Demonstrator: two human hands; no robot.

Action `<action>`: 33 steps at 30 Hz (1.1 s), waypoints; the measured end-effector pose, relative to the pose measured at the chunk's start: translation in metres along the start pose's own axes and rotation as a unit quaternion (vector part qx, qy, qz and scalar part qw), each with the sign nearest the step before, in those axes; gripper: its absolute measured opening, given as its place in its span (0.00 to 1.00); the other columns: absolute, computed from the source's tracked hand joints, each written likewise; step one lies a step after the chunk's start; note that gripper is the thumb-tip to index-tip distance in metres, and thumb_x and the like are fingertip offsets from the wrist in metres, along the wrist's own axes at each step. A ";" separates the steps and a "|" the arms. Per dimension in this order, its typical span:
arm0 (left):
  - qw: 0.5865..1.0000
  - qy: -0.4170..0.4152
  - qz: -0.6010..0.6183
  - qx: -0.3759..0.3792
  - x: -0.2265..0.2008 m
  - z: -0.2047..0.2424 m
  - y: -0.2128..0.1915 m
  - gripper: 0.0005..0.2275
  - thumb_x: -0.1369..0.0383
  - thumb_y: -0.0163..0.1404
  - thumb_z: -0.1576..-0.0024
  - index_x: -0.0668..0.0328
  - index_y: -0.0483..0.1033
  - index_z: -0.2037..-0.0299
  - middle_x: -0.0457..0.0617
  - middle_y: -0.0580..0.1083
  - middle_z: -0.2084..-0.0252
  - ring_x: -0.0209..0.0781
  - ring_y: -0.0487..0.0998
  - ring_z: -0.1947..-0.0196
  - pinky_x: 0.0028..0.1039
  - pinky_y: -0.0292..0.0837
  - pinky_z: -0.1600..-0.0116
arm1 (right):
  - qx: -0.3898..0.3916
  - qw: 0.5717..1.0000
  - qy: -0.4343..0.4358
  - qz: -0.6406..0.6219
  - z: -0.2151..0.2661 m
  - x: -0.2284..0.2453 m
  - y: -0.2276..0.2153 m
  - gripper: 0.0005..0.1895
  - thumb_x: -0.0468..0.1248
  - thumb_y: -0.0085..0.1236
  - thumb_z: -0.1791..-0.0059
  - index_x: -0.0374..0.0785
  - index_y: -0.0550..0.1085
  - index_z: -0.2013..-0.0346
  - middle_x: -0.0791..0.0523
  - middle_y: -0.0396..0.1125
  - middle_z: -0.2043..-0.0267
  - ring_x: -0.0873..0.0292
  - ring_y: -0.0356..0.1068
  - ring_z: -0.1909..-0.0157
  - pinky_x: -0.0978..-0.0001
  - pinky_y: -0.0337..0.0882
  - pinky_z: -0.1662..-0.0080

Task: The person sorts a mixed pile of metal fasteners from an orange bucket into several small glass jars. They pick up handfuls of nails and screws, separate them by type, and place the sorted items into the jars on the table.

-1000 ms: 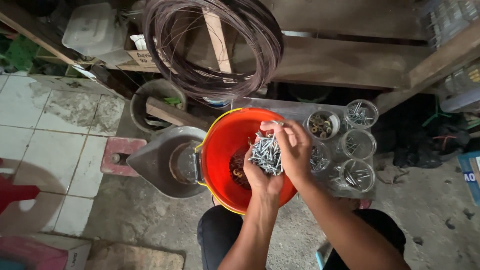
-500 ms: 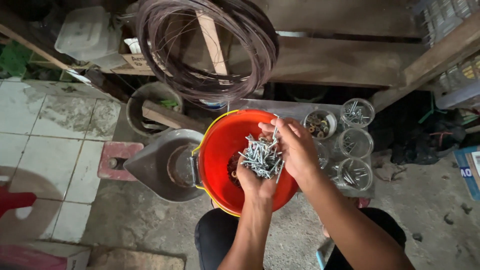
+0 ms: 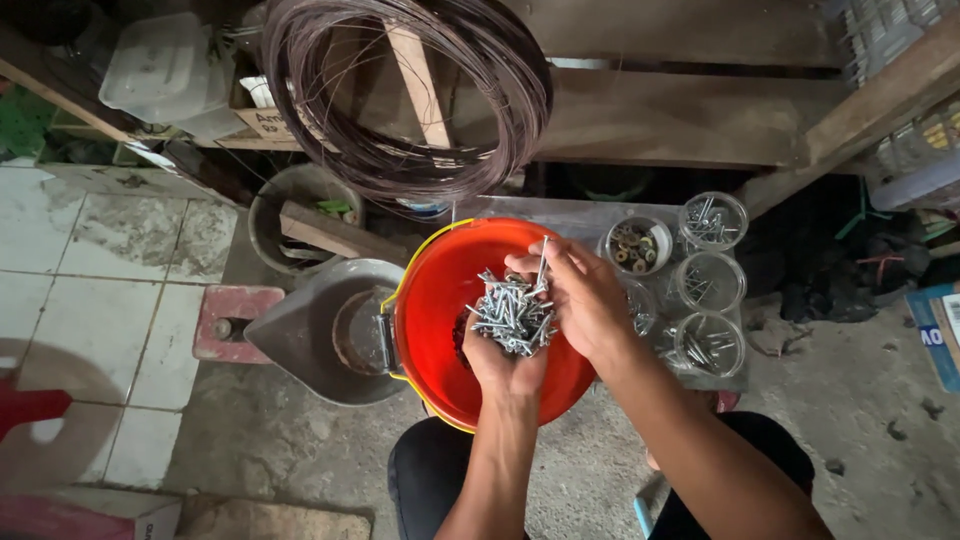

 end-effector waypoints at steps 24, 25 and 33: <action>0.995 -0.074 -0.035 0.057 -0.004 -0.007 -0.007 0.15 0.64 0.37 0.37 0.59 0.77 0.53 0.54 0.78 0.50 0.54 0.78 0.48 0.50 0.72 0.40 | -0.057 0.855 -0.014 0.516 -0.025 0.124 -0.263 0.18 0.22 0.52 0.51 0.24 0.75 0.46 0.37 0.74 0.60 0.49 0.72 0.70 0.64 0.75 0.69; 0.995 -0.078 -0.037 0.056 -0.001 -0.007 -0.007 0.15 0.64 0.37 0.37 0.59 0.77 0.53 0.54 0.78 0.50 0.54 0.78 0.48 0.50 0.72 0.40 | -0.061 0.854 -0.013 0.517 -0.027 0.120 -0.269 0.18 0.22 0.52 0.51 0.24 0.75 0.46 0.37 0.74 0.60 0.49 0.72 0.70 0.64 0.75 0.69; 0.996 -0.059 -0.056 0.046 0.010 -0.001 -0.003 0.14 0.64 0.39 0.38 0.60 0.77 0.55 0.55 0.78 0.53 0.56 0.78 0.52 0.51 0.72 0.41 | 0.000 0.834 0.104 0.542 -0.039 0.085 -0.298 0.17 0.25 0.48 0.48 0.24 0.73 0.45 0.37 0.75 0.56 0.47 0.74 0.70 0.60 0.79 0.64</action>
Point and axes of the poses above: each hand's wrist, its own z-axis away from the middle knuckle, its own y-axis out of the palm, x = y × z, the point moved 10 cm from there along -z, towards the middle knuckle
